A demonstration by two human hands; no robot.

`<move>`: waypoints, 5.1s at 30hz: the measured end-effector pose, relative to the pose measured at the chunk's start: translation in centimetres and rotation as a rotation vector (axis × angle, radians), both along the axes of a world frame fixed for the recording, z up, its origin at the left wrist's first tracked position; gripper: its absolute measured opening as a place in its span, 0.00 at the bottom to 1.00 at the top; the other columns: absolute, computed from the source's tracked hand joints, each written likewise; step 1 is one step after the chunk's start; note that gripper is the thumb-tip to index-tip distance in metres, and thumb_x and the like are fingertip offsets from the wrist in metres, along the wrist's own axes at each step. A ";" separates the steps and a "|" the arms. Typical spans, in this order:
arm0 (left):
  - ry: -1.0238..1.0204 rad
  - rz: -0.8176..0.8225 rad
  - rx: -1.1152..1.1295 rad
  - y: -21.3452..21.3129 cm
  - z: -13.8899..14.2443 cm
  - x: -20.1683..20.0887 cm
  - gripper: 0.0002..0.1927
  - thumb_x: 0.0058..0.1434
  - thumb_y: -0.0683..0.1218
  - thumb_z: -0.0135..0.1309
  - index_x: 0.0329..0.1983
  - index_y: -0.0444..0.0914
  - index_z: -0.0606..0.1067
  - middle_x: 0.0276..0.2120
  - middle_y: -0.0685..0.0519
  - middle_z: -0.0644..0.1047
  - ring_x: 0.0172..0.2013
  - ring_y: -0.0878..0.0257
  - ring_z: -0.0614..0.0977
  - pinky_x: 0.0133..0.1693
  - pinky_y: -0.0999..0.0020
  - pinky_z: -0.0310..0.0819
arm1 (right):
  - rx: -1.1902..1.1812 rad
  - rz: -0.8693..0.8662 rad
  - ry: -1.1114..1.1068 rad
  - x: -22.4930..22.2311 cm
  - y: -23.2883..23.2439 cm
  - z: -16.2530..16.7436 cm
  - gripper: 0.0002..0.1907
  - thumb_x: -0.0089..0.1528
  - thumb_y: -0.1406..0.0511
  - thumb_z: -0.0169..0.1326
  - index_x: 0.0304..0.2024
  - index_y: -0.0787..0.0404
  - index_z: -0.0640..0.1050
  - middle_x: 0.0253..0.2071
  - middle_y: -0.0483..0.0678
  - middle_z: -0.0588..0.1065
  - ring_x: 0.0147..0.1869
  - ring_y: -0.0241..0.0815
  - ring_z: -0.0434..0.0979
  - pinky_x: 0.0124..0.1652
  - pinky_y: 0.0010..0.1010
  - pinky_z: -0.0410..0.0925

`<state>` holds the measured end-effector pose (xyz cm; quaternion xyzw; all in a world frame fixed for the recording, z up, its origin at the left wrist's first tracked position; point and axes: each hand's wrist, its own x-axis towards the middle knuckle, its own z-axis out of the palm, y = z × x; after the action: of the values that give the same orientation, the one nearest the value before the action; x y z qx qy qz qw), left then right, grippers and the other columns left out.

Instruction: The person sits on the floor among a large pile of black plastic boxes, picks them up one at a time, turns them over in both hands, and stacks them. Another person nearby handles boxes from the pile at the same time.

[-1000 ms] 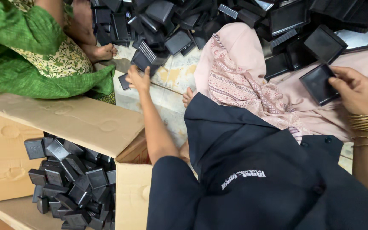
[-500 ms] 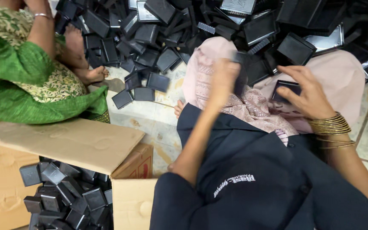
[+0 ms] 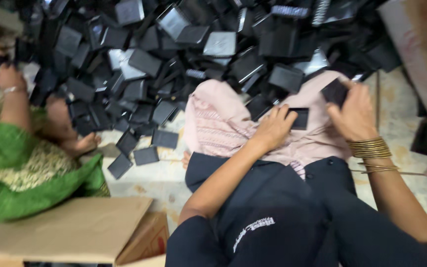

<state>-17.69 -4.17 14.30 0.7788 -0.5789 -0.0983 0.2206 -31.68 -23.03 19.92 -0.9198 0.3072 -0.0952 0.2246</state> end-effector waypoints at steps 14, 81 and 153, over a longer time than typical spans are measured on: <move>1.695 0.105 -0.569 0.7 0.1 3.3 0.25 0.75 0.50 0.49 0.69 0.32 0.64 0.63 0.50 0.70 0.64 0.62 0.69 0.67 0.64 0.58 | 1.057 0.123 -0.429 3.0 3.6 1.8 0.36 0.59 0.66 0.63 0.69 0.60 0.66 0.59 0.52 0.73 0.62 0.42 0.74 0.59 0.36 0.70; -0.104 0.704 -0.401 7.3 2.6 15.2 0.19 0.61 0.39 0.54 0.56 0.42 0.76 0.52 0.46 0.72 0.53 0.48 0.73 0.51 0.55 0.69 | 1.194 0.494 -0.362 4.7 -3.7 6.2 0.27 0.62 0.69 0.56 0.64 0.65 0.70 0.59 0.52 0.74 0.59 0.45 0.78 0.56 0.34 0.71; 0.337 0.743 0.037 17.3 6.0 8.9 0.16 0.56 0.46 0.67 0.36 0.36 0.72 0.32 0.50 0.74 0.35 0.52 0.75 0.41 0.60 0.69 | -0.338 0.742 -0.161 16.5 6.3 -5.0 0.50 0.40 0.57 0.70 0.65 0.57 0.70 0.63 0.53 0.69 0.66 0.56 0.66 0.64 0.55 0.54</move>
<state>-8.80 13.10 20.35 0.9118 -0.2121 -0.1486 0.3185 -15.17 -16.75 14.90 -0.9817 -0.0839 -0.1284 0.1129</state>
